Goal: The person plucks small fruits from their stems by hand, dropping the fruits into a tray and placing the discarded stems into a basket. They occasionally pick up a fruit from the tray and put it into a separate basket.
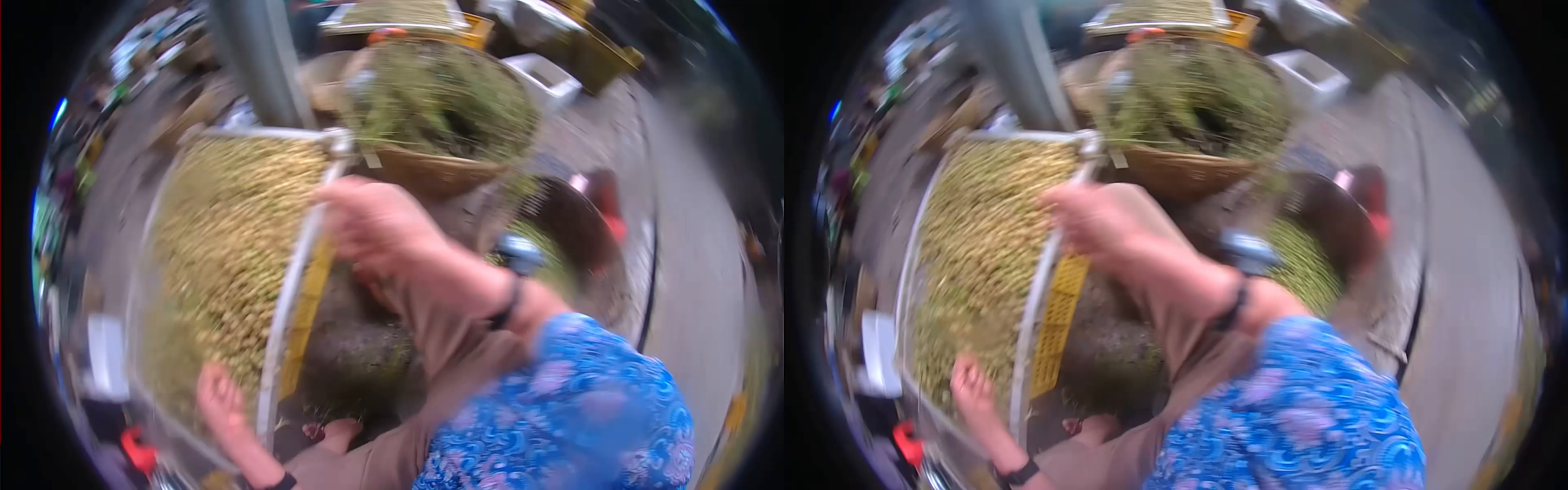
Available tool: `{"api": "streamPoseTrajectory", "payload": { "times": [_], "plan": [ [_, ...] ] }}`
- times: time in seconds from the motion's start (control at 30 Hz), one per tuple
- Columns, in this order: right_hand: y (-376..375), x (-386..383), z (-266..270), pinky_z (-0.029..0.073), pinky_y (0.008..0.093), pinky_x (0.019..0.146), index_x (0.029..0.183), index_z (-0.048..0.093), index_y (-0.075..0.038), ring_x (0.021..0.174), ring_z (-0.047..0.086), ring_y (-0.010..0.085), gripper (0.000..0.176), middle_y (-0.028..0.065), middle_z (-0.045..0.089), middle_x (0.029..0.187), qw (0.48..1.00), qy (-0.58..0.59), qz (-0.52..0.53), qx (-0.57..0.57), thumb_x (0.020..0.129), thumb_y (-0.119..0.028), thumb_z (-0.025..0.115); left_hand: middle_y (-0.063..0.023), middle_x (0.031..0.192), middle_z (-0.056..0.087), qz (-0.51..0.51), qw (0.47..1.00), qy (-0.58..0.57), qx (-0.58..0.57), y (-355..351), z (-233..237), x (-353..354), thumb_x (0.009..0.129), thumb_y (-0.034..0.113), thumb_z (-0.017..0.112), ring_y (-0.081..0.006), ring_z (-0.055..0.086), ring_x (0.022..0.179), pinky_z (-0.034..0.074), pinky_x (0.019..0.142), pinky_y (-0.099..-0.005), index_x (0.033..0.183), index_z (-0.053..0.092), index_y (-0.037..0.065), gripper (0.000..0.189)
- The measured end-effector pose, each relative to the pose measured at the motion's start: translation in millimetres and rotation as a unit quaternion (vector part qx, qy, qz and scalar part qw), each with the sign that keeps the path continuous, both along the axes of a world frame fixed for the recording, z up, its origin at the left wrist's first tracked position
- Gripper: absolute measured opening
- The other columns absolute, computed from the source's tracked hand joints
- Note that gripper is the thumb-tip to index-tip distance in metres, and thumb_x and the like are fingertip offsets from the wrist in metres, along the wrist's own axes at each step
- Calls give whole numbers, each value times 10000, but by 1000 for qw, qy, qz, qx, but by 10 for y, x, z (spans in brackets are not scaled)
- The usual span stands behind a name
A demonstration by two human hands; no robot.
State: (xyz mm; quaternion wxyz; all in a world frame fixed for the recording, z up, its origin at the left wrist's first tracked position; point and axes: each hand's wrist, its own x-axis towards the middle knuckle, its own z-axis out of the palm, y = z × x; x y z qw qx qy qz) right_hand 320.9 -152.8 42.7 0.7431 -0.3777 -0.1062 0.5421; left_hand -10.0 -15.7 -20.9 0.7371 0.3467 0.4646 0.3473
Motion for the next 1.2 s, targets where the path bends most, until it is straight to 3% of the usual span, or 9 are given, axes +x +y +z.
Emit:
{"api": "streamPoseTrajectory", "payload": {
  "times": [0.1, 0.23, 0.47, 0.7, 0.83, 0.9, 0.97, 1.07, 1.2],
  "plan": [
    [-671, 698, -100, 271, 162, 360, 926, 575, -92, 468, 371, 19, 173, -41, 478, 637, 989, -147, -14, -17, 851, -229, 502, 58, 452, 354, -4, 1000, -21, -10, -98, 164, 133, 820, 219, 545, -36, 233, 305, 142, 291, -186, 643, 469, 127, 213],
    [-1440, 1588, -741, 446, 283, 686, 1149, 479, -1, 772, 545, 166, 453, 104, 579, 870, 616, -708, -173, -300, 773, -243, 548, 31, 475, 392, -81, 989, -123, -9, -63, 100, 56, 856, 285, 502, -42, 266, 290, 166, 280, -196, 707, 503, 95, 242],
    [-676, 416, -159, 430, 211, 700, 1035, 554, -27, 788, 516, 81, 219, 24, 570, 895, 830, -548, 12, -102, 836, -95, 491, 61, 442, 326, 5, 997, -78, -26, -142, 221, 71, 840, 160, 506, -39, 236, 294, 157, 276, -202, 622, 434, 133, 231],
    [-1516, 1117, -1269, 427, 258, 392, 950, 551, 20, 546, 525, 132, 289, 77, 551, 677, 863, -321, -143, -364, 743, -177, 591, 59, 500, 316, 41, 996, -67, 49, -115, 92, -36, 864, 184, 448, -33, 257, 365, 159, 278, -193, 669, 419, 146, 201],
    [-1863, 1793, -2135, 496, 327, 511, 1260, 283, 42, 679, 570, 246, 795, 172, 552, 890, 793, -259, -272, -479, 637, -213, 706, 52, 564, 357, 108, 989, 98, 24, -189, 159, 103, 884, 251, 428, -29, 309, 437, 158, 303, -203, 713, 452, 137, 207],
    [-1800, 2080, -2443, 490, 332, 706, 1255, 291, 9, 901, 522, 241, 798, 165, 473, 1083, 481, -510, -376, -606, 616, -192, 726, 48, 543, 338, 96, 990, 99, 21, -334, 324, 269, 860, 244, 470, -37, 291, 423, 179, 325, -199, 713, 452, 131, 187],
    [-1738, 2457, -2687, 479, 338, 729, 1255, 295, -5, 890, 545, 271, 852, 164, 529, 994, 465, -531, -406, -581, 565, -220, 744, 40, 501, 300, 93, 990, 104, 4, -458, 448, 345, 813, 229, 555, -52, 256, 396, 220, 368, -192, 713, 451, 117, 183],
    [-1658, 2599, -2615, 470, 339, 695, 1166, 417, -59, 709, 589, 252, 604, 141, 612, 796, 720, -431, -407, -361, 635, -225, 652, 54, 490, 250, 124, 983, 133, 8, -417, 421, 403, 812, 236, 552, -50, 206, 384, 169, 358, -194, 670, 421, 138, 217],
    [-1761, 2542, -2489, 466, 291, 618, 1033, 512, -51, 642, 558, 177, 389, 102, 612, 798, 561, -490, -360, -562, 677, -184, 597, 54, 494, 249, 147, 978, 147, 0, -337, 350, 353, 818, 233, 540, -54, 214, 390, 179, 356, -199, 664, 421, 137, 217]
  ]
}}
